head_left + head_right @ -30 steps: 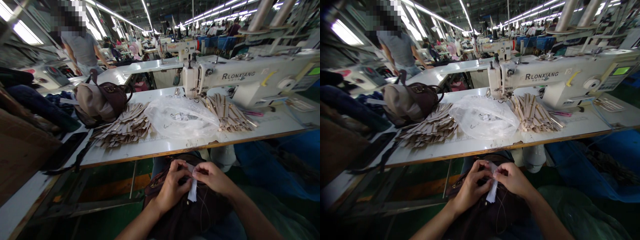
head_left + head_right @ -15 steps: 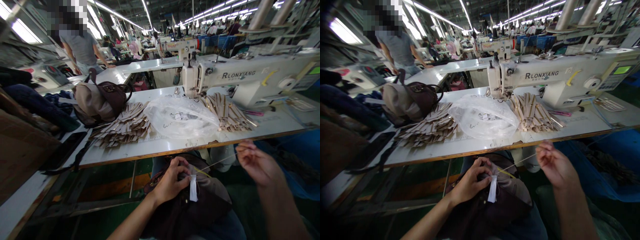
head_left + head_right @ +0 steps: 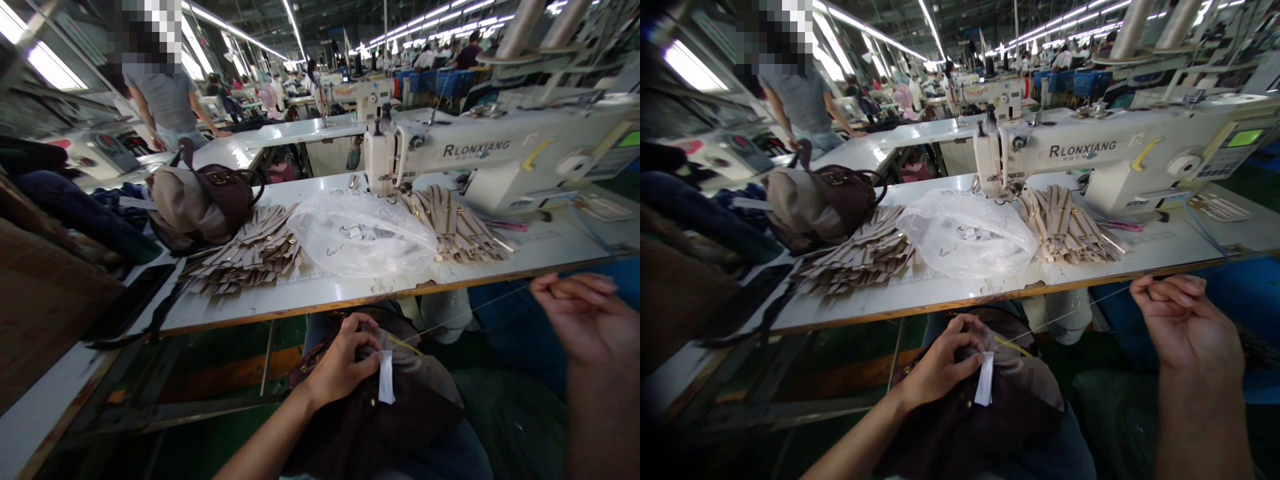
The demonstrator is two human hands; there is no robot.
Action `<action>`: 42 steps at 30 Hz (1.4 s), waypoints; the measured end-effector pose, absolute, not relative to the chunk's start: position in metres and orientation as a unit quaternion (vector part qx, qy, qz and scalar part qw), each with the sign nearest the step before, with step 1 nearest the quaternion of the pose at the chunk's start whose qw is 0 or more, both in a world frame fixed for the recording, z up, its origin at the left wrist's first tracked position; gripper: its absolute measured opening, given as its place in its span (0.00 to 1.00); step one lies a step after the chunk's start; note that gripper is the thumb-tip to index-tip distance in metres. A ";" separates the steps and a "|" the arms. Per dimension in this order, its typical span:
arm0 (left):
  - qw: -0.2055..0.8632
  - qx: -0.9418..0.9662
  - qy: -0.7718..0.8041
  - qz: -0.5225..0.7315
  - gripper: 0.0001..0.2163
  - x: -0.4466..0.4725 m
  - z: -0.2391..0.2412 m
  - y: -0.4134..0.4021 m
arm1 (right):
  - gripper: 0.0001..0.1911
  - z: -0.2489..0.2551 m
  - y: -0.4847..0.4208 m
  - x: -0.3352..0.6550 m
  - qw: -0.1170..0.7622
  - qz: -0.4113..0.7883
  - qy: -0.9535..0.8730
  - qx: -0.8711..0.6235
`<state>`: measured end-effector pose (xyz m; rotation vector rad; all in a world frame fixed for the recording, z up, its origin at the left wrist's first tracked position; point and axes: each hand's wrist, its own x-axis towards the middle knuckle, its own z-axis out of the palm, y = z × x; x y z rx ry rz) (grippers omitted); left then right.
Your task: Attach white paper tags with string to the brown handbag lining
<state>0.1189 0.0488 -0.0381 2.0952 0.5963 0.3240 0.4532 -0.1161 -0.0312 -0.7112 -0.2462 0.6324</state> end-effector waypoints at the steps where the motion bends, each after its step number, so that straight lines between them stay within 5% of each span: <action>1: 0.452 0.849 0.242 0.129 0.04 0.119 -0.038 0.049 | 0.21 -0.029 -0.115 0.452 0.883 0.294 -0.102 -0.351; 6: 0.453 0.848 0.242 0.130 0.05 0.118 -0.040 0.048 | 0.08 -0.025 -0.097 0.420 0.836 0.173 -0.136 -0.502; 11: 0.451 0.849 0.238 0.141 0.05 0.117 -0.042 0.047 | 0.04 -0.046 -0.077 0.346 0.518 0.130 -0.489 -0.690; 15: 0.435 0.850 0.241 0.175 0.07 0.114 -0.047 0.043 | 0.09 -0.065 -0.066 0.307 0.423 0.142 -0.642 -0.624; 42: 0.438 0.848 0.242 0.173 0.07 0.118 -0.044 0.046 | 0.09 -0.076 -0.048 0.309 0.415 0.201 -0.667 -0.586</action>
